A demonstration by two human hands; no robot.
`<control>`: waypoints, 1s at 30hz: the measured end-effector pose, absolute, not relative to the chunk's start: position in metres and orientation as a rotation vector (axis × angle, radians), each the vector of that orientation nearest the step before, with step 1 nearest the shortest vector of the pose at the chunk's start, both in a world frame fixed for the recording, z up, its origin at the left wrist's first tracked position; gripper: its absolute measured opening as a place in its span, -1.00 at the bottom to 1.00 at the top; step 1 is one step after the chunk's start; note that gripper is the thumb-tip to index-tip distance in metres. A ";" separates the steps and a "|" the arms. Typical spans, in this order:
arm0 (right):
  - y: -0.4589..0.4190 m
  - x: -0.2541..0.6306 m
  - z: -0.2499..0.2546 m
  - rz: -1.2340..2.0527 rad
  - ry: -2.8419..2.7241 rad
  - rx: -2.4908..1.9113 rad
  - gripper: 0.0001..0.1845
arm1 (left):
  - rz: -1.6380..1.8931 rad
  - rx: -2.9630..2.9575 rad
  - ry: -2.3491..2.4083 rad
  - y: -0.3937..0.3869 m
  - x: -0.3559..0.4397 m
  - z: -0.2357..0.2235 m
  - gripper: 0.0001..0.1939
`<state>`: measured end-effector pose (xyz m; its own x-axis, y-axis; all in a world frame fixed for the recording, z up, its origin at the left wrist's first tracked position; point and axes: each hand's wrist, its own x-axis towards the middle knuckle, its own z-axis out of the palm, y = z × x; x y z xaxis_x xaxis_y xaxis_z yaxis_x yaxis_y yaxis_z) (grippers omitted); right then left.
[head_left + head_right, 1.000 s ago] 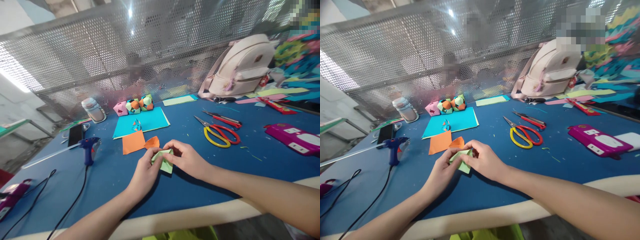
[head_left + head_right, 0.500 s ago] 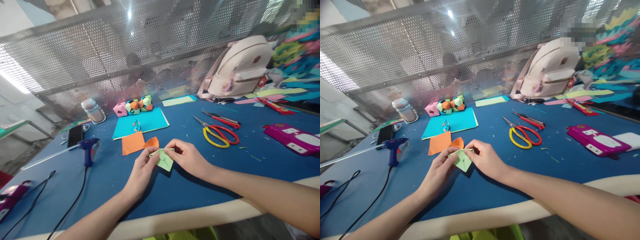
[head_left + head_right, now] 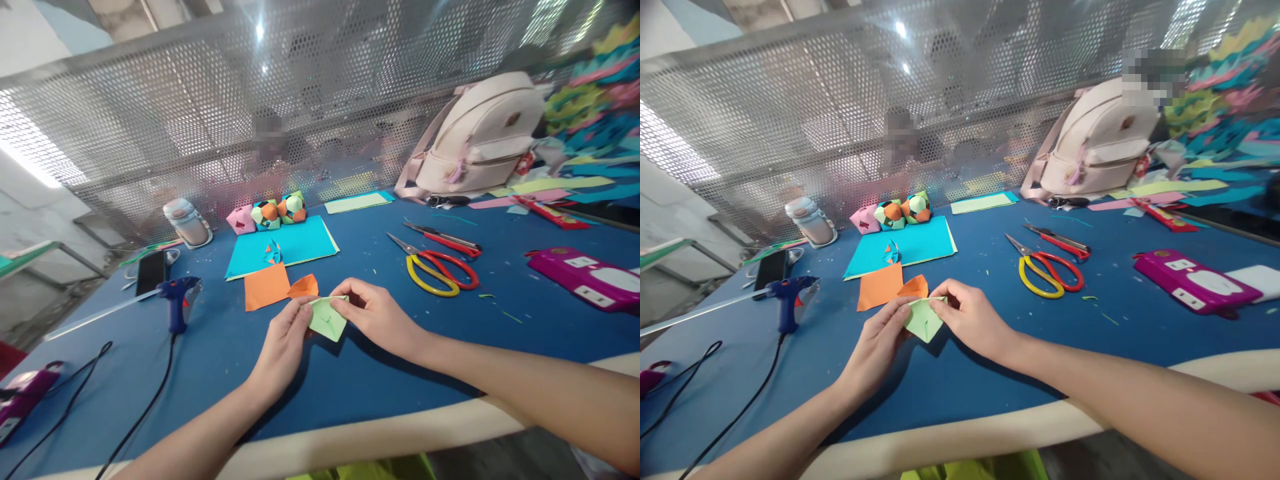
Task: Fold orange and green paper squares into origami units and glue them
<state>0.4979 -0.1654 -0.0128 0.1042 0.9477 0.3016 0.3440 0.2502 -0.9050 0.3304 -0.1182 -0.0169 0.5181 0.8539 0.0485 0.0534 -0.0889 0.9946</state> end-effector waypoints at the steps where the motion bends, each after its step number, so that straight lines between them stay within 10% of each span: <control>1: -0.165 0.498 -0.013 0.710 -1.446 -1.289 -0.86 | 0.809 1.538 0.826 -0.119 0.331 -0.016 -0.67; 30: -0.168 0.496 -0.011 0.681 -1.474 -1.258 -0.85 | 0.898 1.573 0.985 -0.120 0.335 -0.006 -0.78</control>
<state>0.4958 -0.1682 -0.0111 0.0851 0.9374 0.3378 0.3501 0.2893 -0.8909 0.3348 -0.1203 -0.0057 0.3853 0.9203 0.0677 0.1524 -0.1358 0.9790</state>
